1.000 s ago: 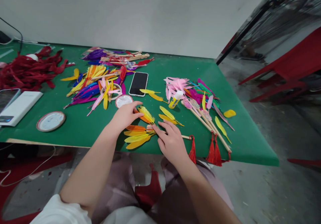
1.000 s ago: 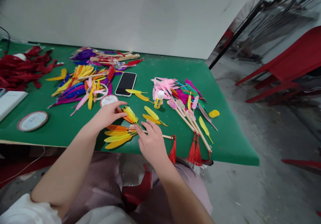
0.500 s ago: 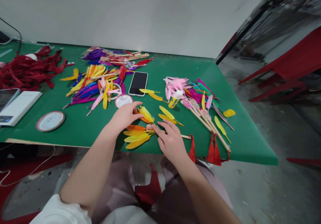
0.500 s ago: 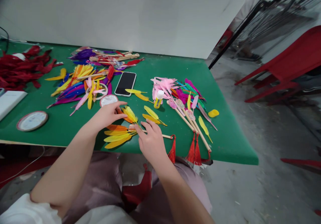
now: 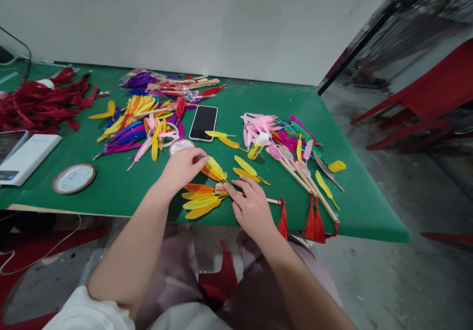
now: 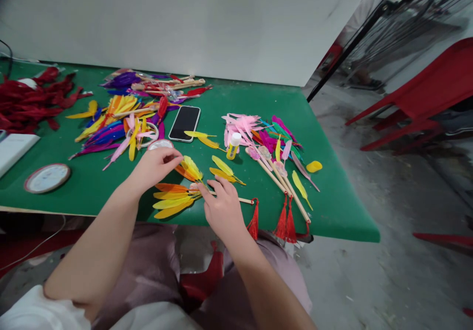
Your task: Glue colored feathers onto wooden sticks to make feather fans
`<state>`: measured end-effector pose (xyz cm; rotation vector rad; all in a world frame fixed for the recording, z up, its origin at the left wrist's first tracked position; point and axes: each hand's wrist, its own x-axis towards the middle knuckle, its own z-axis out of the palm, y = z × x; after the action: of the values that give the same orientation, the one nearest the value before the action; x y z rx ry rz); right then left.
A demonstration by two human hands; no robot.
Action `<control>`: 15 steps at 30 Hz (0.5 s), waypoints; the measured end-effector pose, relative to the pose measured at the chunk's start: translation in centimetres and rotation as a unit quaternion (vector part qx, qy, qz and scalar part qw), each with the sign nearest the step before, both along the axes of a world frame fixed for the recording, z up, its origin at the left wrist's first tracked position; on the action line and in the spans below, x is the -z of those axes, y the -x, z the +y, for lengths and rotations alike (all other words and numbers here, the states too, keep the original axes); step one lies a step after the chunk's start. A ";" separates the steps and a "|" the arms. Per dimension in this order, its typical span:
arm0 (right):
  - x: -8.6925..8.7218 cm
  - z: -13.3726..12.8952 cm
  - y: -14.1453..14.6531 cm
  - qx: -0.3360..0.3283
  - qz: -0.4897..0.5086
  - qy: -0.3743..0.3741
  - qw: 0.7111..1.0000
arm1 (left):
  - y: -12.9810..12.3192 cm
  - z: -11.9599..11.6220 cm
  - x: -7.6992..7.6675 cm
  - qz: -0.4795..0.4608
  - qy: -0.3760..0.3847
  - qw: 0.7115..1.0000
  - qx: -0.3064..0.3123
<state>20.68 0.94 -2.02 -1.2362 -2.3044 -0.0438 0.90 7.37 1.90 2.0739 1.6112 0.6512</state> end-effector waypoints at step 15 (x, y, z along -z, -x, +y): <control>0.0 -0.2 0.0 0.006 -0.003 0.019 1.000 | -0.5 -0.6 -0.3 -0.031 0.103 0.989 0.104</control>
<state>20.67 0.77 -1.98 -1.2709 -2.3123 -0.0064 1.44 6.79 2.18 2.0126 1.3445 0.4523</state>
